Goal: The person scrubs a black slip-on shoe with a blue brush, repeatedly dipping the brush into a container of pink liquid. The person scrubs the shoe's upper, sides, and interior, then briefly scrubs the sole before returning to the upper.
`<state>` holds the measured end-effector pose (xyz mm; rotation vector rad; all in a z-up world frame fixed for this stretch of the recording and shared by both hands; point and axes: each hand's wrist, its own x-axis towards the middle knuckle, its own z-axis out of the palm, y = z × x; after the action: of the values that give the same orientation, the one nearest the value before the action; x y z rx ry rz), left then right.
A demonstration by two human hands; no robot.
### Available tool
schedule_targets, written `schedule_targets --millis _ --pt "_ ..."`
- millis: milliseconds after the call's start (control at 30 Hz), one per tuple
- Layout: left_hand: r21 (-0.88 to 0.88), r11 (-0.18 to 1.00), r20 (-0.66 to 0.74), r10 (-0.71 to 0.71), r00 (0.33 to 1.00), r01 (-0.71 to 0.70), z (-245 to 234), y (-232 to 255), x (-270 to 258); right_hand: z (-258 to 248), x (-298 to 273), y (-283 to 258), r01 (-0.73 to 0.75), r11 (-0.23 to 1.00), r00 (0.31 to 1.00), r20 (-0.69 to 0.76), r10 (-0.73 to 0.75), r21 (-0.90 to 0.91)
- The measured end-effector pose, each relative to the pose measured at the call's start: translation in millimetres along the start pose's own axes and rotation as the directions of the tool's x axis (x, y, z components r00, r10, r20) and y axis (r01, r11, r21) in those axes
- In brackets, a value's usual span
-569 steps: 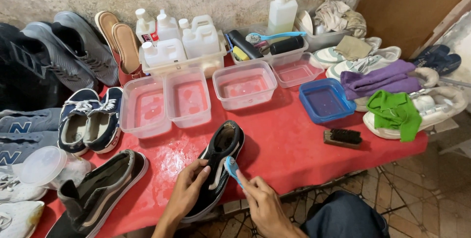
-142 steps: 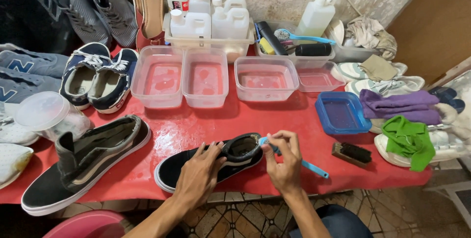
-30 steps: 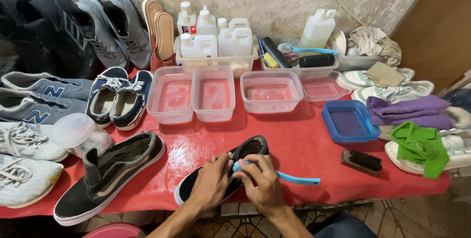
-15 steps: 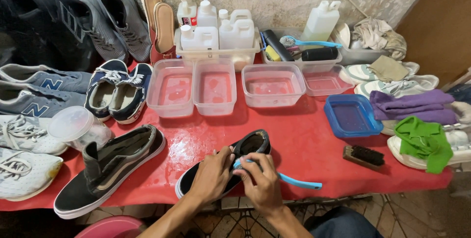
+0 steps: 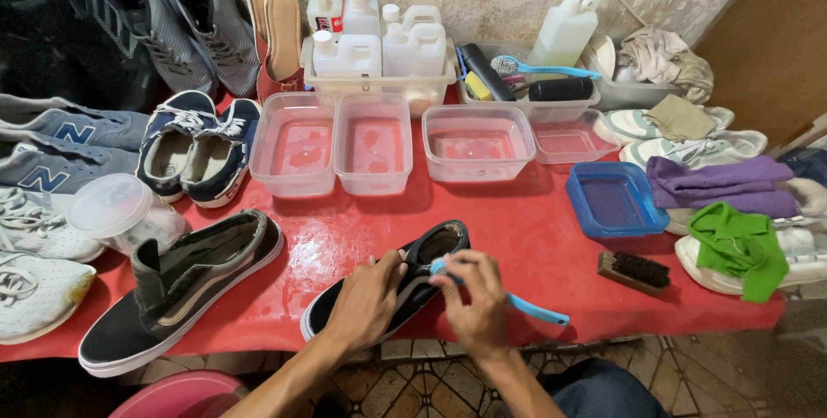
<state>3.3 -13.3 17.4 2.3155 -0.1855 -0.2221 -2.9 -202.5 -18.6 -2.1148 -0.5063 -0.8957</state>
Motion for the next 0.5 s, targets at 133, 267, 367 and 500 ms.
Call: schedule_targets --millis 133,267,367,500 --pt "-0.002 1.000 -0.004 0.020 1.000 -0.020 3 -5 1 -9 13 17 -0.116 0.993 0.982 -0.152 0.116 0.008" --pt "0.033 0.999 0.001 0.018 1.000 -0.018 4 -8 4 -11 10 11 0.012 0.998 1.000 0.027 -0.014 0.066" --pt "0.040 0.999 0.021 0.017 1.000 -0.018 5 -7 2 -13 17 25 -0.001 0.999 1.000 -0.023 0.002 0.042" --pt "0.030 1.000 0.028 0.008 1.000 -0.009 4 -5 0 -15 12 24 -0.037 0.999 0.999 -0.016 0.038 0.038"
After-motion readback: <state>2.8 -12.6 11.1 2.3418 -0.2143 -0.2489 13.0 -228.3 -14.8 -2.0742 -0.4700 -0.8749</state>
